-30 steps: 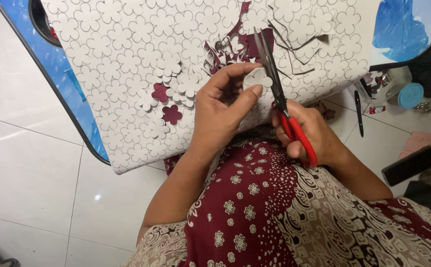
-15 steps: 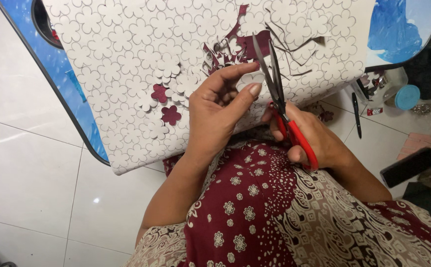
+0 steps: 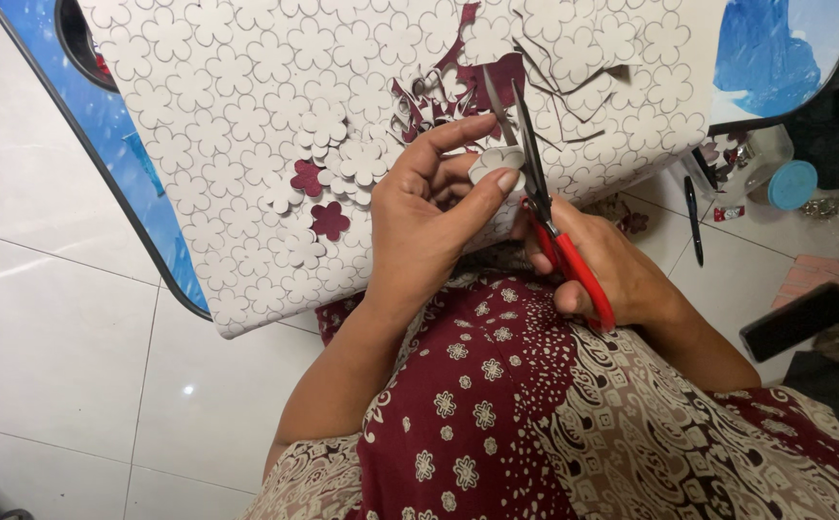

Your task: The person sits with a board on their lap and uses red-handled scissors to trim white foam pieces into flower shapes, rotating each piece by hand to cut around the petals. Cut flowers are set on the board while maroon scraps accumulate, and the person occasionally moves scraps aside before cutting the next piece.

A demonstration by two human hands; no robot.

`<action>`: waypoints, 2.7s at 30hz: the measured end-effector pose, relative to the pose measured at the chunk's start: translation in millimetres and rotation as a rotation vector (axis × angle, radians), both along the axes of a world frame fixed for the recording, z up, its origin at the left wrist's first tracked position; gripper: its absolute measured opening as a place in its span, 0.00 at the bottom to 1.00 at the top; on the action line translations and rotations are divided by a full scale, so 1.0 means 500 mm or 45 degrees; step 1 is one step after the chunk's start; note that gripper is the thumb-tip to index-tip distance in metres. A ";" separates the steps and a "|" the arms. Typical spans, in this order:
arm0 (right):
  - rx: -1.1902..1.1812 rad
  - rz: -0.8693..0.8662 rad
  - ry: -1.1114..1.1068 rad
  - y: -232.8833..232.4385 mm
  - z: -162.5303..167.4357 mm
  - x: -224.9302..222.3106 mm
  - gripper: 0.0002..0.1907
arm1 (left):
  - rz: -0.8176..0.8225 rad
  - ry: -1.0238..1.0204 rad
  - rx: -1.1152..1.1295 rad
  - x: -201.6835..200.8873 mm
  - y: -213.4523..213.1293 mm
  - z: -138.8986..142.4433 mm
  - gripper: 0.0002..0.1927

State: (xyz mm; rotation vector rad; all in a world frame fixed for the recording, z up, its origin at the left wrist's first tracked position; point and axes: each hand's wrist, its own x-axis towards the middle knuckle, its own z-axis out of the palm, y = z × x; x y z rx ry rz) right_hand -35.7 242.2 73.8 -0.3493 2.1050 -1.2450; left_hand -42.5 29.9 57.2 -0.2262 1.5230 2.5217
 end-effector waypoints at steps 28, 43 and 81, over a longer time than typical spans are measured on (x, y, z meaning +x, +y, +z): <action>-0.014 -0.003 0.020 0.011 -0.020 0.008 0.54 | 0.120 -0.008 0.004 -0.007 0.008 -0.012 0.23; -0.024 -0.005 0.053 0.001 -0.010 0.007 0.59 | 0.081 0.060 -0.039 0.008 0.014 -0.007 0.22; 0.013 0.068 -0.002 0.013 -0.008 -0.002 0.59 | -0.025 -0.033 -0.029 -0.008 -0.003 -0.003 0.35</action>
